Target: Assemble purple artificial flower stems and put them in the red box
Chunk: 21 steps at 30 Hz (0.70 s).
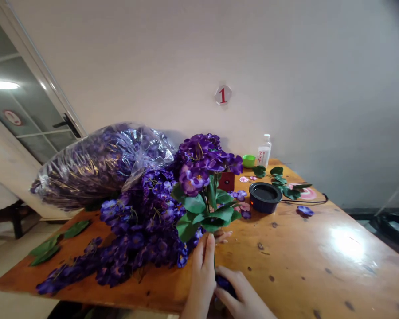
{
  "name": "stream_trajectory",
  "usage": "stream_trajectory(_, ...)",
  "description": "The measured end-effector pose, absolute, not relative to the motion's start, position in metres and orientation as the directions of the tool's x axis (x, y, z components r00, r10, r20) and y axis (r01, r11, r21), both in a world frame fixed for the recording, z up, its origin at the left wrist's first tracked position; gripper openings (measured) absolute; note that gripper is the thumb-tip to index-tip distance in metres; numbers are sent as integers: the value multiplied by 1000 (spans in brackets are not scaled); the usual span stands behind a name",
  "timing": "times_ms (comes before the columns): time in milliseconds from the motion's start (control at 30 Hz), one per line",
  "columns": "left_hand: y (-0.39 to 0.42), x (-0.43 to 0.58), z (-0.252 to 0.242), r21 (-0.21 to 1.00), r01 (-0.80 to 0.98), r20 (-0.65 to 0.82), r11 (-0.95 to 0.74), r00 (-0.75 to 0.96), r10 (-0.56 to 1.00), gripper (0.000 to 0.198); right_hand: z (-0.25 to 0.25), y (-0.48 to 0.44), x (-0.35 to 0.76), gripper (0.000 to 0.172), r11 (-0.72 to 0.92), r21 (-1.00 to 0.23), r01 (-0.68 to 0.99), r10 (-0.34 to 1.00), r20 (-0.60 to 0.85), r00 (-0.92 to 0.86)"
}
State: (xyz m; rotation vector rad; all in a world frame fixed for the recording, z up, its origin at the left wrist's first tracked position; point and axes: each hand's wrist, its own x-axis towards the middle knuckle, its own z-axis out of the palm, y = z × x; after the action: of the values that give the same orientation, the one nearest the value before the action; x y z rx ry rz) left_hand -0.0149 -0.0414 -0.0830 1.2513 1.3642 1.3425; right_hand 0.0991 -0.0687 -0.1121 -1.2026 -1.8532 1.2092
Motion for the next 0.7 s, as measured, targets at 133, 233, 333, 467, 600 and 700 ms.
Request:
stream_trajectory(133, -41, -15, -83, 995, 84, 59, -45, -171, 984, 51, -118, -67, 96, 39, 203, -921, 334, 921, 64, -385)
stream_trajectory(233, -40, -20, -91, 988, 117, 115, -97, -166, 979, 46, -129, -65, 101, 45, 207, -911, 358, 936, 77, -344)
stream_trajectory(333, -39, -26, -97, 976, 107, 210, -187, -277, 938, 42, -137, -64, 106, 48, 228, -893, 388, 950, 116, -291)
stream_trajectory(467, -34, -36, -86, 900, 161, 435, -404, -346, 831, 36, -137, -63, 109, 45, 234, -886, 401, 945, 110, -308)
stream_trajectory(600, -28, -35, -60, 806, 296, 576, -513, -191, 795, 36, -136, -61, 106, 40, 225, -879, 421, 942, 86, -324)
stream_trajectory(700, -22, -26, -49, 758, 380, 603, -530, -98, 792, 36, -141, -59, 101, 38, 234, -874, 426, 929, 71, -364)
